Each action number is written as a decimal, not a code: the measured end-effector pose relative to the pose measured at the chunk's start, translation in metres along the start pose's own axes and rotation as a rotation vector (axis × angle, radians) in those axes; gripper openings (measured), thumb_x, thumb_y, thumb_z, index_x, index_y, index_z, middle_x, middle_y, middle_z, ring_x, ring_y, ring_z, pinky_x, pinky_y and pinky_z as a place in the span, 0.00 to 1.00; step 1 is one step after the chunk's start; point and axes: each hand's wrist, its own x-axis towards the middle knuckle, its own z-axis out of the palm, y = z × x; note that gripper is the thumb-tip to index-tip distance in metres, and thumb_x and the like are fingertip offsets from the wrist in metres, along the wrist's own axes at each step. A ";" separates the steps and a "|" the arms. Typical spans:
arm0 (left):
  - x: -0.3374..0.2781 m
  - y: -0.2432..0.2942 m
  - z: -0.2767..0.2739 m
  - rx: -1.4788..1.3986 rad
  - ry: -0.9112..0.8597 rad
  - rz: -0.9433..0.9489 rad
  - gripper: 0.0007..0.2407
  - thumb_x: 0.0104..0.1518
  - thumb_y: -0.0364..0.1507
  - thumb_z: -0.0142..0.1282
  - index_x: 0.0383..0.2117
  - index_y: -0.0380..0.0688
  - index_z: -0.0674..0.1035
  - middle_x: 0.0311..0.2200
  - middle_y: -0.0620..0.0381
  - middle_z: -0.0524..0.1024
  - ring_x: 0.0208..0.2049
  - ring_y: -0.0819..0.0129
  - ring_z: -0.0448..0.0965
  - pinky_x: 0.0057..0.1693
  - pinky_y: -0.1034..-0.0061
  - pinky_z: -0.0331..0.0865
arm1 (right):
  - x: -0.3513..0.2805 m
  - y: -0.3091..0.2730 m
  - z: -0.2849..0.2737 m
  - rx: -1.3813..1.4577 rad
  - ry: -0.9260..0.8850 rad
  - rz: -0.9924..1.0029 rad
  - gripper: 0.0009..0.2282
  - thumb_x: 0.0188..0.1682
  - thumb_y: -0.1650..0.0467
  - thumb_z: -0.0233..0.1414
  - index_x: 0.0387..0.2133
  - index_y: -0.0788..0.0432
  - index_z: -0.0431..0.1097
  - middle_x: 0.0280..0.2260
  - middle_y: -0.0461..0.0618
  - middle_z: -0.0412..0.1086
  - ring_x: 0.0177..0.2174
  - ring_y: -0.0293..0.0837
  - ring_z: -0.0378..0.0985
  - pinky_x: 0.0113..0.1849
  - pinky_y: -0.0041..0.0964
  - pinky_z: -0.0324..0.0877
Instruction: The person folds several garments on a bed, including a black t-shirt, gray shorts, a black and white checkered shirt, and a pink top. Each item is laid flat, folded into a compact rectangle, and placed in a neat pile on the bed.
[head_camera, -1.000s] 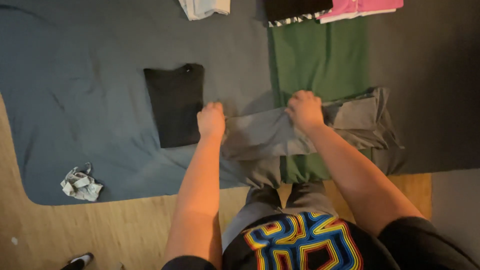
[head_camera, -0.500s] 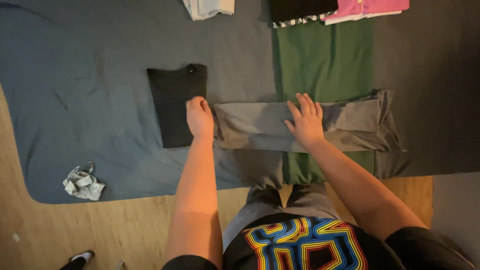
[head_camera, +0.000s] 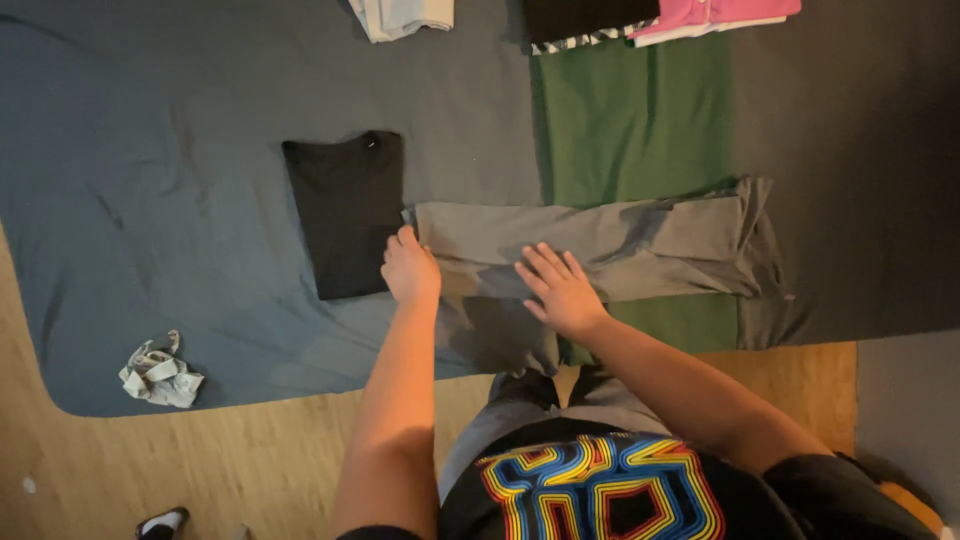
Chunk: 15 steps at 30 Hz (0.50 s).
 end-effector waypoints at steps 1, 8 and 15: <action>-0.007 0.003 -0.004 0.004 0.146 0.118 0.17 0.57 0.30 0.61 0.52 0.46 0.72 0.46 0.47 0.74 0.47 0.48 0.79 0.47 0.53 0.75 | -0.003 0.006 0.000 -0.006 0.047 0.004 0.32 0.46 0.56 0.57 0.66 0.48 0.59 0.69 0.53 0.52 0.68 0.55 0.50 0.60 0.64 0.56; -0.036 0.030 -0.014 0.232 -0.383 0.367 0.26 0.71 0.40 0.40 0.74 0.56 0.50 0.76 0.57 0.34 0.76 0.50 0.34 0.71 0.37 0.42 | -0.010 0.045 -0.010 -0.100 -0.047 0.155 0.31 0.51 0.56 0.52 0.68 0.52 0.57 0.70 0.59 0.49 0.68 0.62 0.49 0.60 0.66 0.56; -0.059 0.033 0.019 -0.239 0.067 0.033 0.22 0.63 0.35 0.56 0.62 0.48 0.66 0.64 0.46 0.59 0.65 0.49 0.62 0.61 0.49 0.66 | -0.005 0.006 -0.024 -0.089 -0.080 0.091 0.29 0.50 0.56 0.53 0.64 0.50 0.62 0.68 0.56 0.53 0.68 0.58 0.52 0.60 0.61 0.58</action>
